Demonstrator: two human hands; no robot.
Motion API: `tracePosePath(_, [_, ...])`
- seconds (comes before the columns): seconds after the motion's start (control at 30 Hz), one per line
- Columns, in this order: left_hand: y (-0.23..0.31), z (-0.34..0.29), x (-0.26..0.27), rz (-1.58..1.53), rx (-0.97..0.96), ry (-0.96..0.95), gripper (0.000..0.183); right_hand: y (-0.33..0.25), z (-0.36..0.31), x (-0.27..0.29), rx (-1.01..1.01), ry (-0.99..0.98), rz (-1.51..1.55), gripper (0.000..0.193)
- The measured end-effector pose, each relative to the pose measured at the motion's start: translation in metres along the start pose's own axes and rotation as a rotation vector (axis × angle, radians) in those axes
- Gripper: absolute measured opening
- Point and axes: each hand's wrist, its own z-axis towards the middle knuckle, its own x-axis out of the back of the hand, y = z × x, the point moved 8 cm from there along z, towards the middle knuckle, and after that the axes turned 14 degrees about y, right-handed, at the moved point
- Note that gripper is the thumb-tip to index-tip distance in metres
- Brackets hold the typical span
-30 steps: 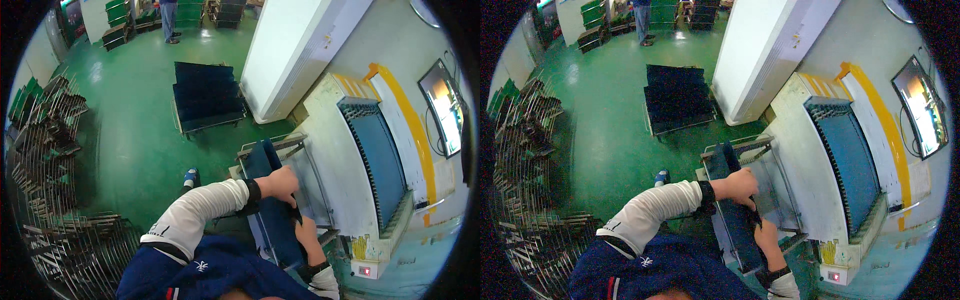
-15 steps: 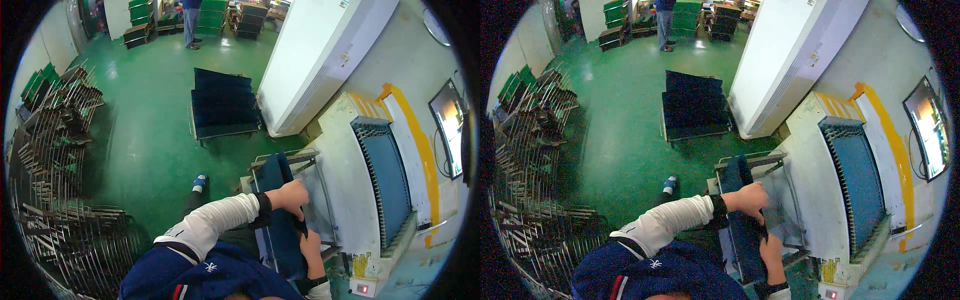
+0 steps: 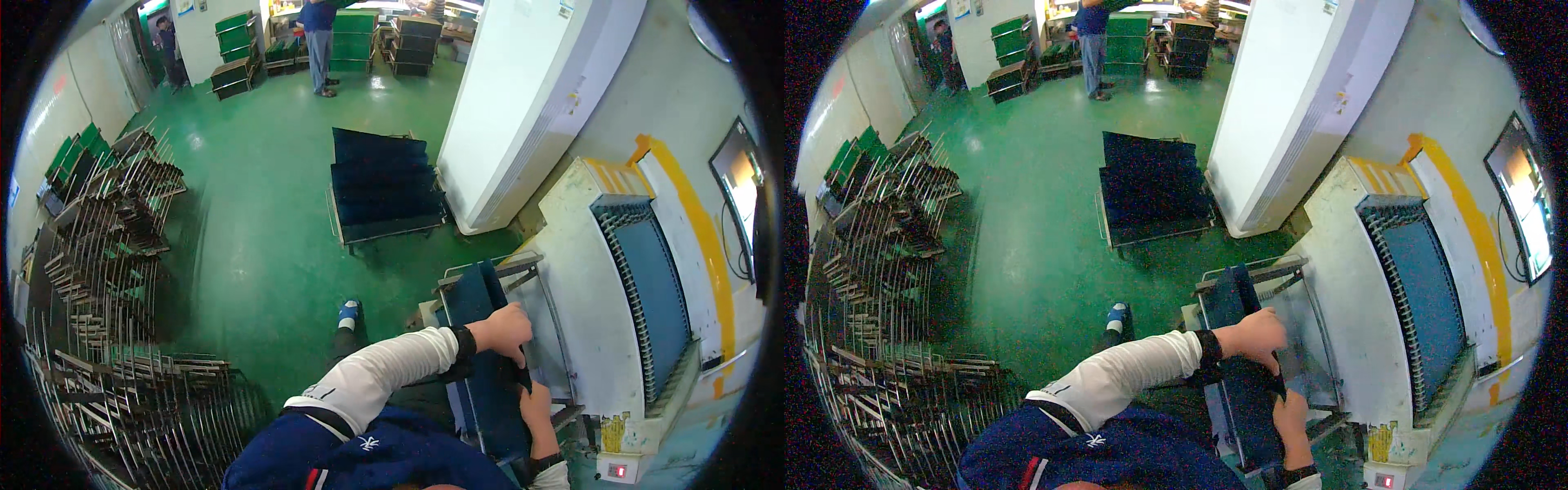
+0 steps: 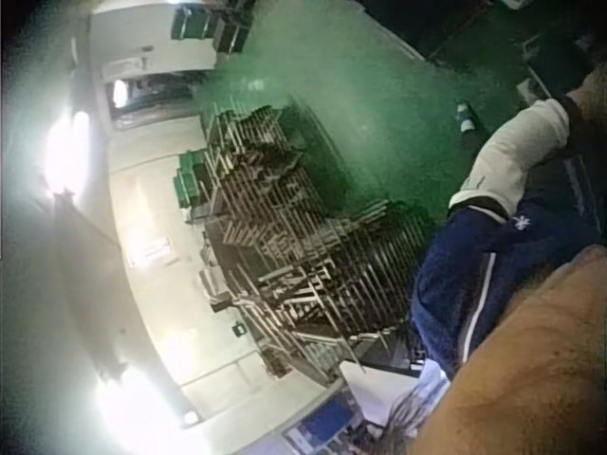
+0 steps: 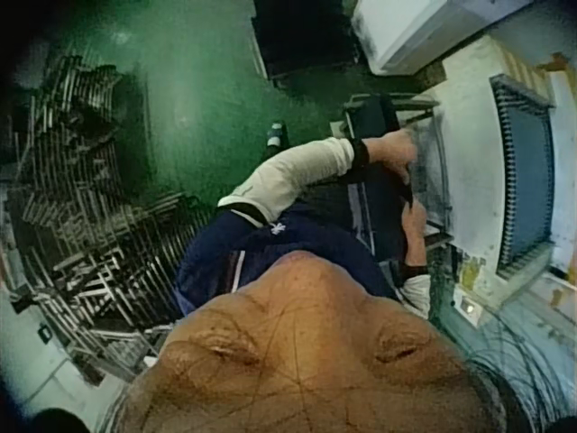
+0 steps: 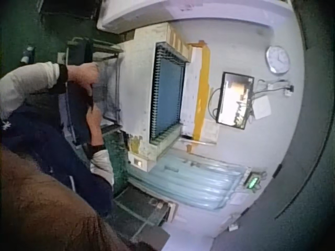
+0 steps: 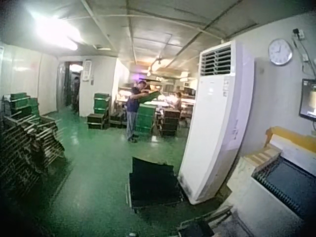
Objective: The recorder loads and unloads flat green panels into an industrial processing or cleaning machine.
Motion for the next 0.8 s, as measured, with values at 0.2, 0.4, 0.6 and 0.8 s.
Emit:
tracePosePath(0.2, [-0.001,-0.005,-0.006,0.011,0.002,-0.010,0.066,-0.006,0.001,-0.001,-0.037,-0.012,-0.090,0.018])
tracePosePath(0.4, [0.004,-0.006,-0.001,-0.011,-0.033,0.045,0.065,0.001,-0.010,-0.001,-0.160,0.012,-0.140,0.022])
tracePosePath(0.6, [-0.001,-0.010,0.003,-0.005,0.000,0.067,0.062,-0.023,-0.002,0.006,-0.170,0.038,-0.197,0.022])
tracePosePath(0.8, [0.001,-0.004,-0.009,0.009,0.011,0.045,0.062,-0.022,-0.001,0.014,-0.238,0.020,-0.151,0.017])
